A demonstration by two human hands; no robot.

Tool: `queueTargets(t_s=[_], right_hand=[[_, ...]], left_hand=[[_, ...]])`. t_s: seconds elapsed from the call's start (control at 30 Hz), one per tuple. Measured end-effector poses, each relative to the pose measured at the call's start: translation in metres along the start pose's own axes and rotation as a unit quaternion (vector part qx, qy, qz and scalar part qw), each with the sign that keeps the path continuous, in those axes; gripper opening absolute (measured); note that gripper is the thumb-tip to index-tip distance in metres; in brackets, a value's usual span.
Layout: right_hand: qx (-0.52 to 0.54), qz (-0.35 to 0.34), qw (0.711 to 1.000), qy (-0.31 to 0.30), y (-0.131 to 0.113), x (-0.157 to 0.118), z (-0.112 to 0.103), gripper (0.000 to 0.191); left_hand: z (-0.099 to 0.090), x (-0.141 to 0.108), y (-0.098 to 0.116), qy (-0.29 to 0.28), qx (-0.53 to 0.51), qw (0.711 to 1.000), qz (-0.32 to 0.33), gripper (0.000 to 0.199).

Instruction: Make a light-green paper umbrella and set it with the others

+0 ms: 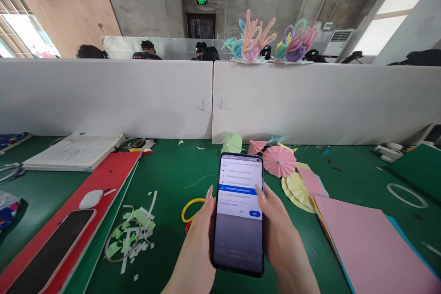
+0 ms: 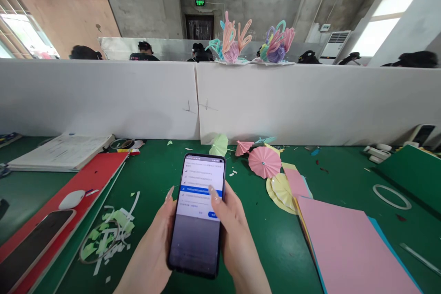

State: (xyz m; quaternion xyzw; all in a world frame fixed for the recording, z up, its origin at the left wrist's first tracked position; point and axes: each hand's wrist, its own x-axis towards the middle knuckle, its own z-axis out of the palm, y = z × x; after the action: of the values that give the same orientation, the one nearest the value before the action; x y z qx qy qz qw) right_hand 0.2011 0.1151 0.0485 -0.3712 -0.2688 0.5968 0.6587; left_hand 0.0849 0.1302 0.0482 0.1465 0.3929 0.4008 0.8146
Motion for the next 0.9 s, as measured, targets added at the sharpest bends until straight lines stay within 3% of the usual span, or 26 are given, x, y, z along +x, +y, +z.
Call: queueTargets(t_s=[0.13, 0.4, 0.6, 0.9], right_hand=[[-0.004, 0.032, 0.998, -0.062, -0.0041, -0.0033, -0.0037, 0.047], [-0.008, 0.034, 0.996, -0.080, -0.0050, -0.0034, -0.0059, 0.047], [-0.014, 0.048, 0.996, -0.070, -0.0055, -0.0037, -0.0063, 0.047], [-0.013, 0.058, 0.997, -0.049, -0.0001, -0.0020, -0.0090, 0.050]], left_hand=[[-0.0003, -0.0016, 0.0021, 0.014, -0.010, 1.000, 0.006, 0.058], [-0.0016, -0.0027, 0.0030, 0.011, -0.021, 1.000, 0.012, 0.054], [-0.0035, -0.0031, 0.0033, 0.050, -0.039, 0.998, 0.006, 0.054], [-0.0040, -0.0030, 0.0015, 0.055, -0.020, 0.998, 0.008, 0.059]])
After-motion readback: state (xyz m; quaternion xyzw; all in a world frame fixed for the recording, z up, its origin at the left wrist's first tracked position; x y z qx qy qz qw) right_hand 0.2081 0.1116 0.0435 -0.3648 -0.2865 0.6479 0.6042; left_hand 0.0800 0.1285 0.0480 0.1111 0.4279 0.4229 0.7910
